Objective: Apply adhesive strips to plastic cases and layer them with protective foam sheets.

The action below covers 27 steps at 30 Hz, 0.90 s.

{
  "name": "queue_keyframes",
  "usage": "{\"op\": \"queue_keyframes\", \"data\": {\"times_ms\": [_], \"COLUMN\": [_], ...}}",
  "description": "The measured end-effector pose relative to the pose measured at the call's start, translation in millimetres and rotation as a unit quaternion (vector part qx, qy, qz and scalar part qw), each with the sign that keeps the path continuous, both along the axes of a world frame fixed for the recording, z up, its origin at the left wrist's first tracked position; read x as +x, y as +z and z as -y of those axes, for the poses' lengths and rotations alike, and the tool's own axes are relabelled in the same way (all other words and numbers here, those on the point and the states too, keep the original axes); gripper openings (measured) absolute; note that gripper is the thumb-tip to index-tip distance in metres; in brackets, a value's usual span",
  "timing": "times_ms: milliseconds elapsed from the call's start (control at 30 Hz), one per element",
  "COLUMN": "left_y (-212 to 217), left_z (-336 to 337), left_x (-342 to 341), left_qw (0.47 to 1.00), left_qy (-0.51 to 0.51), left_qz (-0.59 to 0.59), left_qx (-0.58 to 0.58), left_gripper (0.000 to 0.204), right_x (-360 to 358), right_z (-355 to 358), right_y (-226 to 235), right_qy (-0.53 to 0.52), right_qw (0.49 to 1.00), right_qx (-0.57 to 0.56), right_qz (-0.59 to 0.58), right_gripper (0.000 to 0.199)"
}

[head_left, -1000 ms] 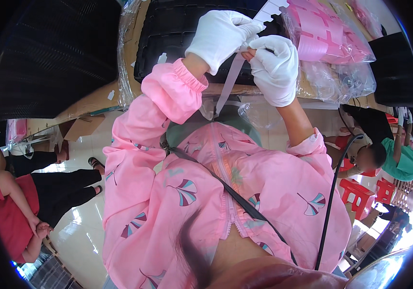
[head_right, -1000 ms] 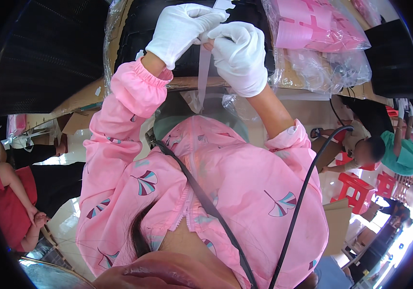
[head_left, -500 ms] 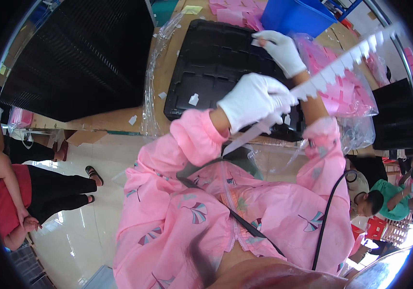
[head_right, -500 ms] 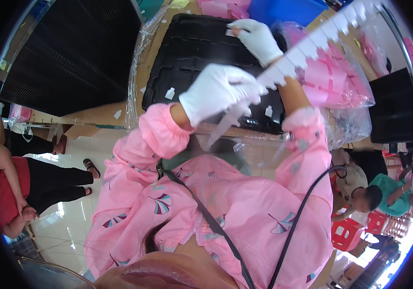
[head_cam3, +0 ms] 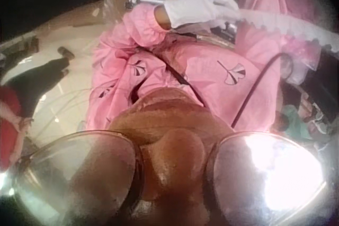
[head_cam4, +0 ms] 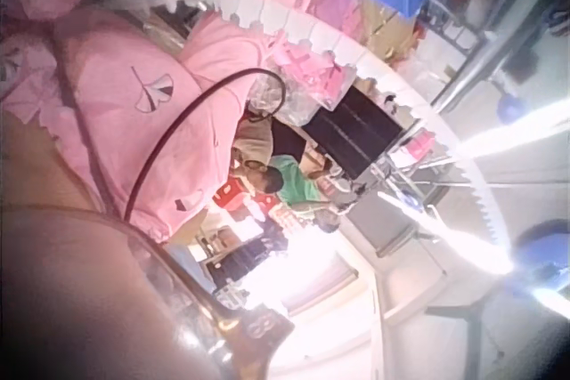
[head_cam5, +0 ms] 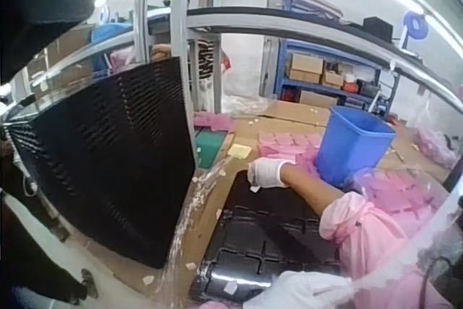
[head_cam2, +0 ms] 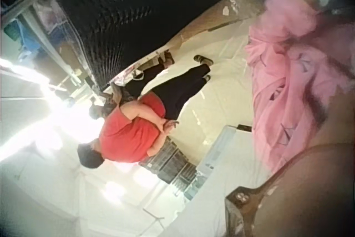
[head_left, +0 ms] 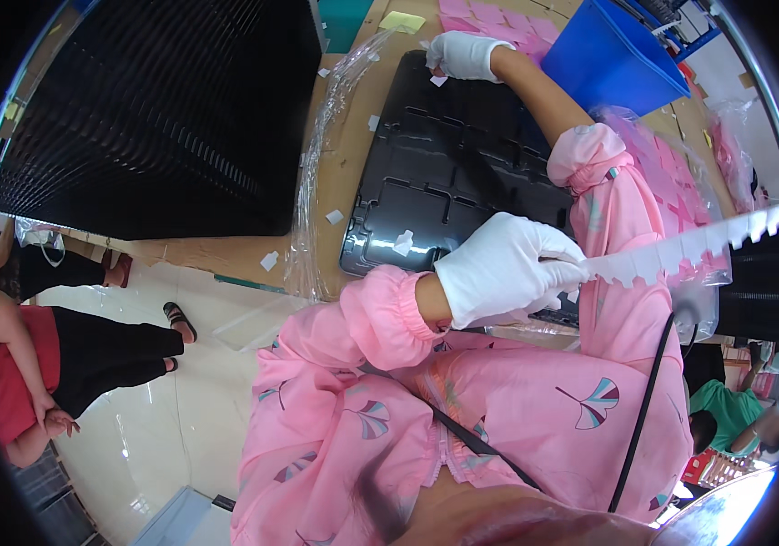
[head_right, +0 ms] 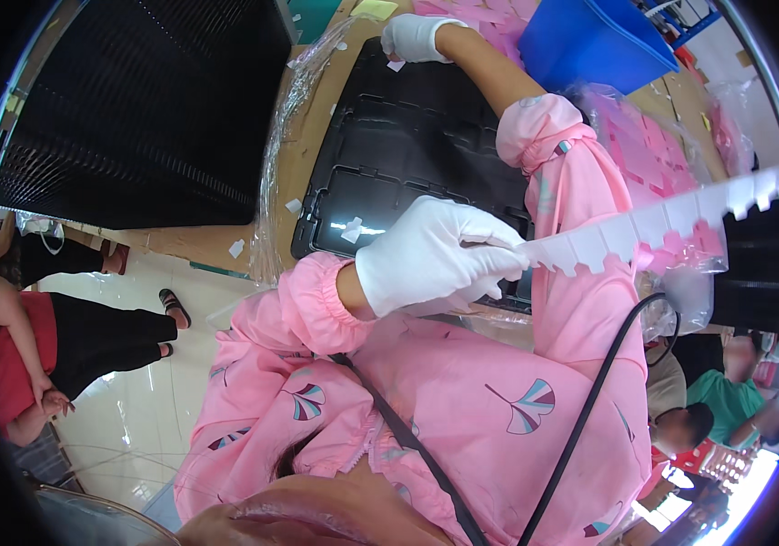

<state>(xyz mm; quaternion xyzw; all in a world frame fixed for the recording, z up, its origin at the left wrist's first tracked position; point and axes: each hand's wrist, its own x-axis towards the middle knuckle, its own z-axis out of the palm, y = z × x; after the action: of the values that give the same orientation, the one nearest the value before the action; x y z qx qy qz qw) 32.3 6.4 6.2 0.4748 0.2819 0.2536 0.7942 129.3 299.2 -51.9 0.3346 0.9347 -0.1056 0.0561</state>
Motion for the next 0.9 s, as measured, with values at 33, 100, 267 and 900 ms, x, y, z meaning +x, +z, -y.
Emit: {"op": "queue_keyframes", "data": {"times_ms": [33, 100, 267, 900], "left_y": [2.9, 0.7, 0.1, 11.3], "left_z": [-2.3, -5.9, -6.1, 5.8], "left_x": [-2.9, -4.9, -6.4, 3.3], "left_qw": [1.0, 1.0, 1.0, 0.999], "left_qy": [-0.006, -0.006, -0.004, 0.036], "left_qz": [-0.002, 0.0, 0.01, 0.002], "left_qx": [-0.009, -0.016, -0.009, -0.008], "left_gripper": [0.016, 0.016, 0.016, 0.012], "right_x": [-3.4, -7.8, -22.5, 22.5], "right_z": [0.4, -2.9, 14.0, 55.2], "right_y": [1.0, 2.9, 18.5, 5.1], "right_qy": [-0.001, -0.001, -0.029, -0.168], "right_qw": [1.0, 1.0, 0.997, 0.955], "right_qx": [0.001, 0.0, 0.029, 0.216], "right_qz": [0.011, 0.027, 0.066, -0.114], "right_gripper": [0.016, 0.016, 0.014, 0.031]}}
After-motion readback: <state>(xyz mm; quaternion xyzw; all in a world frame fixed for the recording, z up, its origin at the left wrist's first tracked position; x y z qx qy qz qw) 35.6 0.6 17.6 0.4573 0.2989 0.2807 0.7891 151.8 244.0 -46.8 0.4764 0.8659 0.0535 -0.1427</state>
